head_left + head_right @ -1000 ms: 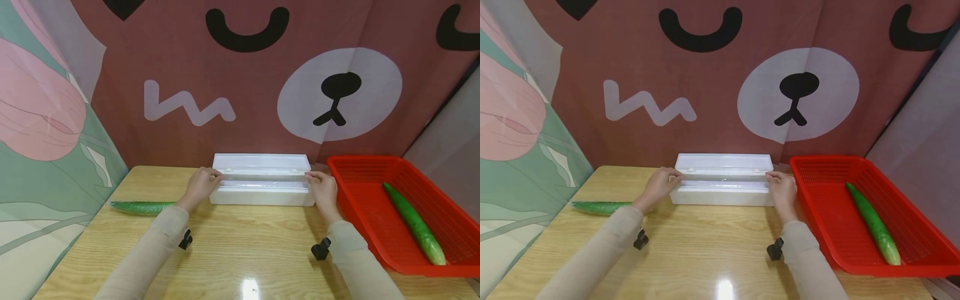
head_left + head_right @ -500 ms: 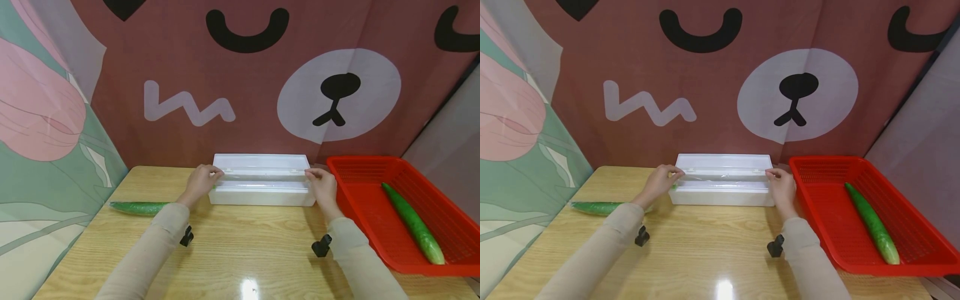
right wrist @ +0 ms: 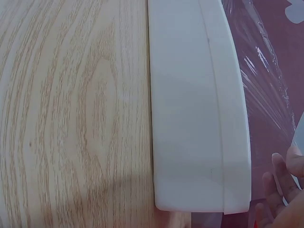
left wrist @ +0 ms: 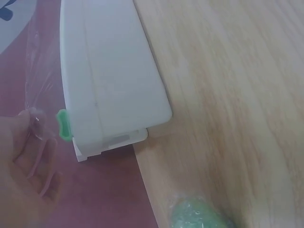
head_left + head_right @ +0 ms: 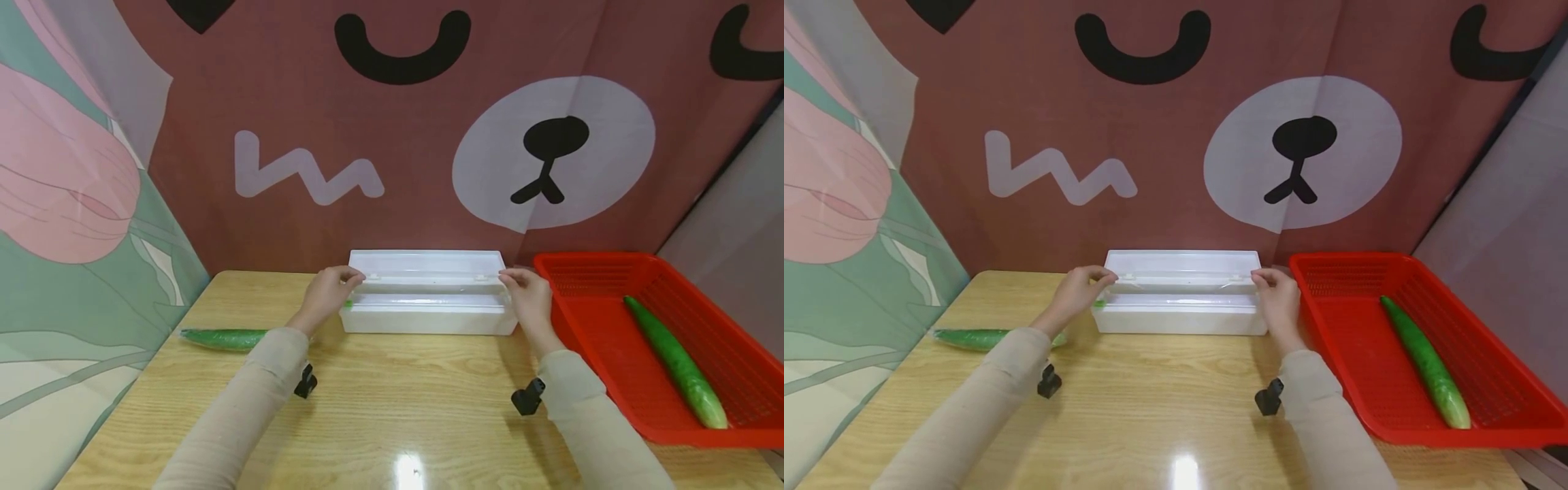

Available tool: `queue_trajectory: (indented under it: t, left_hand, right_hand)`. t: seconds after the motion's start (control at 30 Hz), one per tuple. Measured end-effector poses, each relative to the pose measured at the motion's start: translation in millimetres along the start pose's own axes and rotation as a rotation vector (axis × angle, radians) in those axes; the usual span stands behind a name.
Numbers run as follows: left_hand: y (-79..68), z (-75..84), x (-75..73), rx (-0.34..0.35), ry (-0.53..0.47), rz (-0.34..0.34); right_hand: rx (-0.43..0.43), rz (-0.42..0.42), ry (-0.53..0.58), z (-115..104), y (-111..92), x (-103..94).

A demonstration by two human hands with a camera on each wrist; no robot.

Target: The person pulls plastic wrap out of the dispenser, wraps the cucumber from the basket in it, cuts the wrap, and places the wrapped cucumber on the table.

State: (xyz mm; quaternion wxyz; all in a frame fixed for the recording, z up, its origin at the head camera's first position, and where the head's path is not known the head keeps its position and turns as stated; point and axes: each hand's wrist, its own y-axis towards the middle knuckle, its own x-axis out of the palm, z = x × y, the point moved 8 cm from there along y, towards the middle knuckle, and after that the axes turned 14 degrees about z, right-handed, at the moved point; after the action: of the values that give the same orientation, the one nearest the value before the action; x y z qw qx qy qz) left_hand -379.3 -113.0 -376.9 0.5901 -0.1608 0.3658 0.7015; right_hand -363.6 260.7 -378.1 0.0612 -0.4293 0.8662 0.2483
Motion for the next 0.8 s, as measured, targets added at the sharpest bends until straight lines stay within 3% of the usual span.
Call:
queue_trajectory:
  t: [0.27,0.8]
  left_hand:
    - [3.4,4.1,-3.3,0.017,-0.006,0.021]
    - [6.0,13.5,-12.7,0.032,0.012,0.016]
  right_hand:
    - [0.047,-0.022,-0.005,-2.5,0.6,-1.4]
    - [0.041,-0.042,-0.029,-5.2,4.8,-3.3]
